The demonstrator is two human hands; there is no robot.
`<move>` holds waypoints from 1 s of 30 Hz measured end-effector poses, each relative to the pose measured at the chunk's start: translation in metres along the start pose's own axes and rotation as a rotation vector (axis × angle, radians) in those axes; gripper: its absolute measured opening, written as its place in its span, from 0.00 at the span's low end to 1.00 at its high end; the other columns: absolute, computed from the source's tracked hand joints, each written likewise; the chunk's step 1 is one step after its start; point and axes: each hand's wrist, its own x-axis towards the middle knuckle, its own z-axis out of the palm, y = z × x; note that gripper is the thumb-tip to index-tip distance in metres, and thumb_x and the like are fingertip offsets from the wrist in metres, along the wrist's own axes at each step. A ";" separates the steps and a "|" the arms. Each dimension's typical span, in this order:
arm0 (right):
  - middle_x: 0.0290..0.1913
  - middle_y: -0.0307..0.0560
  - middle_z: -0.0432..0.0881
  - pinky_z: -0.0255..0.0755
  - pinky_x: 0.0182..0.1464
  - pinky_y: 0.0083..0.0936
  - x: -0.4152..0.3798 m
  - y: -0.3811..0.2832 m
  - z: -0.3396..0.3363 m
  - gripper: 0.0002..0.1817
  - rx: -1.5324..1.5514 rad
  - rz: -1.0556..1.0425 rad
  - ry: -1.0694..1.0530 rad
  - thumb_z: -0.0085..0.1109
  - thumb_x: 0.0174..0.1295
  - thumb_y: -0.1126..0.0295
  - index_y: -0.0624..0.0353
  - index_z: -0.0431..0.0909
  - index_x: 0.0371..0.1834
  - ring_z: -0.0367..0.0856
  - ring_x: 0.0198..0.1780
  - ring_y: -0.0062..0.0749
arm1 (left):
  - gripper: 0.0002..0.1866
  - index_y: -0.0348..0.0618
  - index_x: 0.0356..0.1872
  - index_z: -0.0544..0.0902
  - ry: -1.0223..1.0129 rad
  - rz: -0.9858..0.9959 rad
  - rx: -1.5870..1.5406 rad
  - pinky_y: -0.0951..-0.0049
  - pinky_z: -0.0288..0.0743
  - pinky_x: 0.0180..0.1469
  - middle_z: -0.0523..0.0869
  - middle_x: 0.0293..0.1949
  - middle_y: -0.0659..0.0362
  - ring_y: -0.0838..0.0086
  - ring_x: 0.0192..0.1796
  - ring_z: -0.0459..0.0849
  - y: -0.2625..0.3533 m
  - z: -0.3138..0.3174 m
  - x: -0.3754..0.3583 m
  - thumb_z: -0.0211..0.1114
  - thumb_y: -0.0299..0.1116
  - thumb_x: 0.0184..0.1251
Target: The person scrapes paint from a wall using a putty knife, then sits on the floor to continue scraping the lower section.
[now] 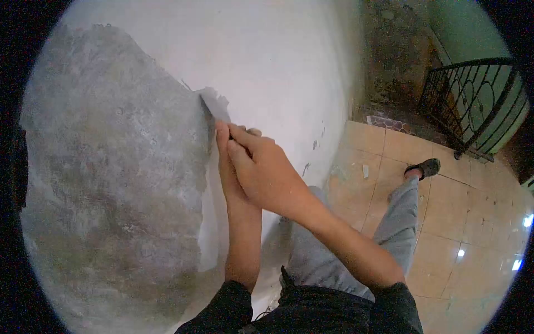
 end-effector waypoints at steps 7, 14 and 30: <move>0.44 0.66 0.78 0.67 0.53 0.34 0.002 0.004 0.001 0.19 -0.016 0.044 0.051 0.42 0.65 0.68 0.66 0.72 0.55 0.75 0.48 0.56 | 0.25 0.45 0.29 0.69 -0.029 0.028 -0.009 0.76 0.71 0.31 0.76 0.28 0.60 0.78 0.28 0.74 -0.008 -0.012 0.011 0.49 0.60 0.68; 0.42 0.67 0.78 0.68 0.52 0.35 -0.004 0.006 0.001 0.19 -0.044 -0.043 0.071 0.43 0.65 0.69 0.67 0.71 0.55 0.76 0.47 0.57 | 0.26 0.45 0.28 0.70 -0.100 0.057 0.002 0.76 0.72 0.28 0.76 0.25 0.60 0.77 0.26 0.75 -0.011 -0.013 0.003 0.49 0.60 0.68; 0.44 0.60 0.77 0.65 0.55 0.26 0.001 -0.014 0.000 0.21 -0.062 0.035 -0.063 0.43 0.67 0.68 0.69 0.69 0.59 0.75 0.49 0.39 | 0.23 0.48 0.26 0.68 -0.072 0.032 -0.066 0.79 0.66 0.28 0.68 0.21 0.65 0.81 0.24 0.69 -0.004 -0.012 0.003 0.49 0.57 0.70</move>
